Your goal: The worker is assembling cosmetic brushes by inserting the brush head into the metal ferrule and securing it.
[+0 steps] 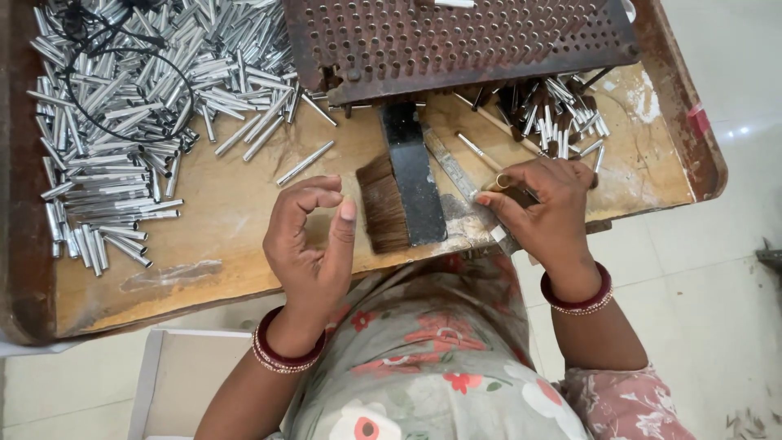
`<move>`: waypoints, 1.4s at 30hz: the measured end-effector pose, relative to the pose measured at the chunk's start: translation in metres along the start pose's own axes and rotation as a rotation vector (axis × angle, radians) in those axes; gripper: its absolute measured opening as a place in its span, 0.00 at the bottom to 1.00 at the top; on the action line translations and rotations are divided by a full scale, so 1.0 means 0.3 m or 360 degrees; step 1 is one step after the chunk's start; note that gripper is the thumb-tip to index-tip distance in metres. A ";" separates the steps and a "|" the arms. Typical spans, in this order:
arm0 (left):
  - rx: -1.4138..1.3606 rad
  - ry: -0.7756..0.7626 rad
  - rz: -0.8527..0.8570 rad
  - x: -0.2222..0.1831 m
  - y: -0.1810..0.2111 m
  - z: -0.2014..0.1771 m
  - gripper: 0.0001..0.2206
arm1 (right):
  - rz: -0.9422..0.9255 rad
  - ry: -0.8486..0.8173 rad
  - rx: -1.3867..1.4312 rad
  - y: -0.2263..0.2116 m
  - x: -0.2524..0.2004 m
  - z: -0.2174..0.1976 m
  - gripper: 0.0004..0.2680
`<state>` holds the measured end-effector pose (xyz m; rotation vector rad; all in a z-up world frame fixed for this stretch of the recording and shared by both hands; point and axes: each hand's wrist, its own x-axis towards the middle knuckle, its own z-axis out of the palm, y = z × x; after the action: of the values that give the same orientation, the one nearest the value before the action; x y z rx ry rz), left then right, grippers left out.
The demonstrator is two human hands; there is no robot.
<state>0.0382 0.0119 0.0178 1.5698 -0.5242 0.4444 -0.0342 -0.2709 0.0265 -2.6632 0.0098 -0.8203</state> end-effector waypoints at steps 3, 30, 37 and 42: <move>-0.0026 -0.0015 -0.0014 -0.009 0.001 -0.002 0.05 | -0.0022 -0.0097 -0.0009 -0.012 0.029 -0.052 0.15; -0.0684 -0.0773 -0.0385 -0.092 0.208 0.284 0.10 | 0.0284 0.0839 0.1756 -0.141 -0.189 0.048 0.11; -0.0601 -0.0676 -0.0204 -0.108 0.201 0.301 0.09 | 0.0173 0.0688 0.1722 -0.153 -0.178 0.014 0.12; -0.0487 -0.0633 0.0004 -0.094 0.213 0.283 0.07 | 0.0096 0.0318 0.1468 -0.084 -0.210 -0.006 0.13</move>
<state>-0.0244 -0.0731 0.0481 1.3619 -0.8560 0.0436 -0.0901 -0.2410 0.0019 -1.7065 -0.1900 -0.8050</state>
